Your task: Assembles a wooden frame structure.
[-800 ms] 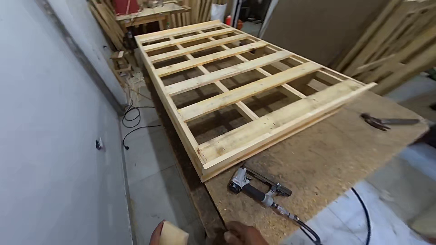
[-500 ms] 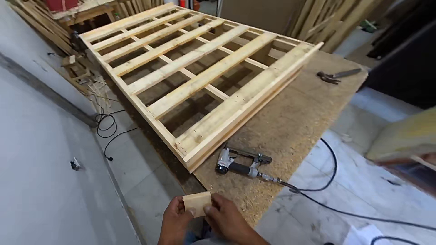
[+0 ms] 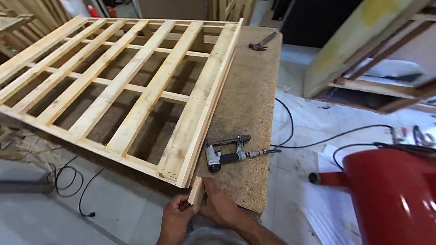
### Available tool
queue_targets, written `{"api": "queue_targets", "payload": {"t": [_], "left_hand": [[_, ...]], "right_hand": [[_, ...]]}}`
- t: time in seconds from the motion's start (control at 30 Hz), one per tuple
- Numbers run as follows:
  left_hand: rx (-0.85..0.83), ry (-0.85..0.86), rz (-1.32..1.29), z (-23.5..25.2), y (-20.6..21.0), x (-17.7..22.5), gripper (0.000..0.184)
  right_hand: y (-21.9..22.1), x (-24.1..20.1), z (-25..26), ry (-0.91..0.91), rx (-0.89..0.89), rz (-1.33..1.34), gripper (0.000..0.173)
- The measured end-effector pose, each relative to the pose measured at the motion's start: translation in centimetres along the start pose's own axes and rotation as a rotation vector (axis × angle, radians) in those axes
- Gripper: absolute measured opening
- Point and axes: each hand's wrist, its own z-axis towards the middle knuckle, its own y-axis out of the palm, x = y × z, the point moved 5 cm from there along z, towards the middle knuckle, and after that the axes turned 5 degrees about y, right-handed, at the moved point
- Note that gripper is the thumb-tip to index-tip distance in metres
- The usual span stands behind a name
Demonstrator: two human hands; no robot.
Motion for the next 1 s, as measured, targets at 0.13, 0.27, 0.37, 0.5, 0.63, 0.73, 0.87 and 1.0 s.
{"api": "queue_targets", "payload": {"t": [0.13,0.27,0.37,0.5,0.63,0.73,0.87,1.0], "left_hand": [[-0.153,0.103,0.227,2.2,-3.5,-0.2,0.034],[-0.118,0.179,0.517,4.0,-5.7,-0.6,0.045],[-0.154,0.268,0.664,4.7,-5.5,-1.0,0.056],[-0.237,0.282,0.752,5.4,-4.0,-1.8,0.064],[-0.317,0.247,0.887,5.8,-2.7,-2.3,0.065],[-0.338,0.265,1.038,5.6,-2.0,-2.0,0.074],[-0.307,0.333,1.187,5.5,-1.0,-1.5,0.084],[-0.28,0.319,1.363,5.4,-0.3,-0.8,0.081]], "right_hand": [[1.2,-0.6,2.3,0.03,0.132,0.148,0.104],[2.0,-0.5,3.8,0.109,0.184,0.145,0.098],[2.5,-0.5,4.0,0.117,0.188,0.143,0.098],[2.6,-0.7,4.2,0.083,0.157,0.128,0.092],[2.6,-0.5,4.5,0.018,0.162,0.083,0.097],[2.5,-0.5,4.5,-0.014,0.155,0.036,0.098],[2.3,-0.9,4.5,-0.037,0.149,-0.072,0.101],[1.9,-1.3,4.6,-0.046,0.137,-0.148,0.093]]}}
